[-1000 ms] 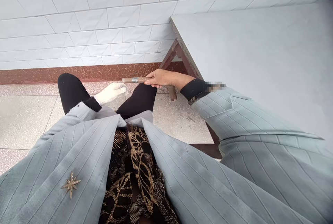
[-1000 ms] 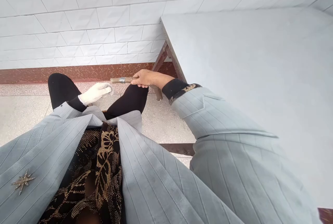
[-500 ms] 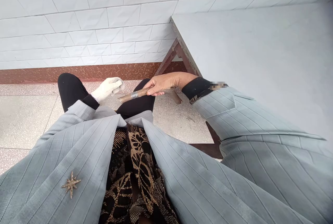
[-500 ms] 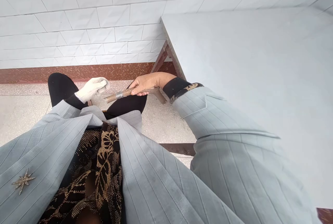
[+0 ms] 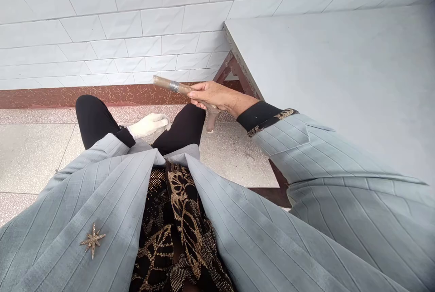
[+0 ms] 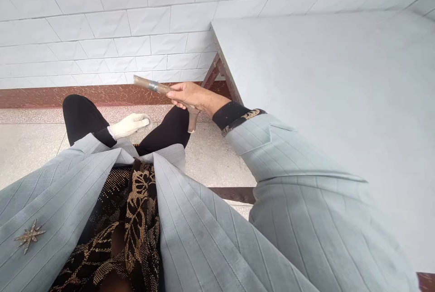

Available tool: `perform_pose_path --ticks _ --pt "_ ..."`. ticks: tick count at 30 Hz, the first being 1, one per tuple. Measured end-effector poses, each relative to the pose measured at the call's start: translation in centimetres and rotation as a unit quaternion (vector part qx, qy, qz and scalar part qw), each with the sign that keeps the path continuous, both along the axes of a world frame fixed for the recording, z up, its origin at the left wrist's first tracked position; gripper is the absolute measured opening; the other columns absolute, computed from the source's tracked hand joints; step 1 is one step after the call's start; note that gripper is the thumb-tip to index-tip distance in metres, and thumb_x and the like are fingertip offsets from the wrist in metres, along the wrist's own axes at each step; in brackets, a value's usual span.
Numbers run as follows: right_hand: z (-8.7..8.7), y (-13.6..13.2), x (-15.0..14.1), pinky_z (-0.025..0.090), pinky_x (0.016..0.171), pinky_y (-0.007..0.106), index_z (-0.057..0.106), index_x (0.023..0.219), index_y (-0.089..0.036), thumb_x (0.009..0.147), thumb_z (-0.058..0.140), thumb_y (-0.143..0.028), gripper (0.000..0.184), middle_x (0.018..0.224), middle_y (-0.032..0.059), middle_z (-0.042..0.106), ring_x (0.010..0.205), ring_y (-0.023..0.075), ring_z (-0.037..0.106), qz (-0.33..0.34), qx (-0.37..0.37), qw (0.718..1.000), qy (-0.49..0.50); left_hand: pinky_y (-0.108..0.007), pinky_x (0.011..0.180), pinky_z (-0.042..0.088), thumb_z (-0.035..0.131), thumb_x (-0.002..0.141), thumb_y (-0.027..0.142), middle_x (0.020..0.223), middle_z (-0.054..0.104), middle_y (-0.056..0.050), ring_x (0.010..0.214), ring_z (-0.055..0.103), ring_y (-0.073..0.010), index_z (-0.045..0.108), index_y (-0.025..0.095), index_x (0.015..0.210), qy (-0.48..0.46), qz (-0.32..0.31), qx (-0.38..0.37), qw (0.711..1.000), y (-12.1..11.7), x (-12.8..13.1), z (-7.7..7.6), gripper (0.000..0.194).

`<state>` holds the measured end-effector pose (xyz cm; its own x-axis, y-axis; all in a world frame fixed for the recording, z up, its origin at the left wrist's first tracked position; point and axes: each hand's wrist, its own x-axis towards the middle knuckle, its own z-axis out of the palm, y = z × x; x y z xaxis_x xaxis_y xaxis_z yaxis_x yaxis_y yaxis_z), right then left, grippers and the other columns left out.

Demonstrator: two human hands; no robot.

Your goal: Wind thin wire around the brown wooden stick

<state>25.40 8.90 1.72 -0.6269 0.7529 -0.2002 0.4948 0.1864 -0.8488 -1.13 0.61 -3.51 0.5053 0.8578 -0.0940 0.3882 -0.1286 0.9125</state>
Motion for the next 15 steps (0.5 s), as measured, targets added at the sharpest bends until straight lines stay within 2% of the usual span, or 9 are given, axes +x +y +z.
perform_pose_path --ticks 4,8,11,15 --pt "-1.2 1.4 0.5 0.040 0.058 0.031 0.063 0.097 -0.020 0.092 0.073 -0.053 0.034 0.069 0.0026 0.057 0.059 0.0138 0.048 0.000 0.000 0.995 -0.099 -0.026 0.066 0.041 0.053 0.098 0.042 0.074 0.060 0.000 0.067 0.050 -0.0128 0.066 0.016 0.084 0.057 0.011 0.093 0.994 0.2 -0.3 0.5 0.033" --pt "-1.7 1.9 0.8 0.040 0.059 0.032 0.068 0.097 -0.021 0.087 0.078 -0.050 0.033 0.070 0.0027 0.058 0.061 0.0146 0.050 0.016 -0.020 0.991 -0.128 -0.029 0.079 0.045 0.050 0.099 0.042 0.085 0.067 -0.003 0.082 0.058 -0.0165 0.066 0.017 0.085 0.101 0.005 0.149 0.984 0.3 -0.6 1.1 0.033" --pt "-1.5 1.8 0.8 0.039 0.060 0.031 0.070 0.101 -0.021 0.088 0.076 -0.050 0.033 0.069 0.0015 0.057 0.061 0.0142 0.050 0.050 -0.031 0.987 -0.151 -0.028 0.076 0.044 0.048 0.100 0.042 0.083 0.067 -0.002 0.076 0.057 -0.0150 0.066 0.016 0.086 0.092 0.013 0.151 0.984 0.2 -0.7 1.5 0.034" --pt "-0.8 1.1 0.7 0.038 0.059 0.031 0.070 0.096 -0.020 0.089 0.075 -0.054 0.035 0.067 0.0006 0.057 0.058 0.0129 0.048 0.103 -0.046 0.978 -0.178 -0.025 0.065 0.039 0.051 0.100 0.042 0.070 0.060 0.000 0.064 0.050 -0.0115 0.066 0.016 0.083 0.046 0.037 0.136 0.989 0.1 -0.8 2.0 0.034"
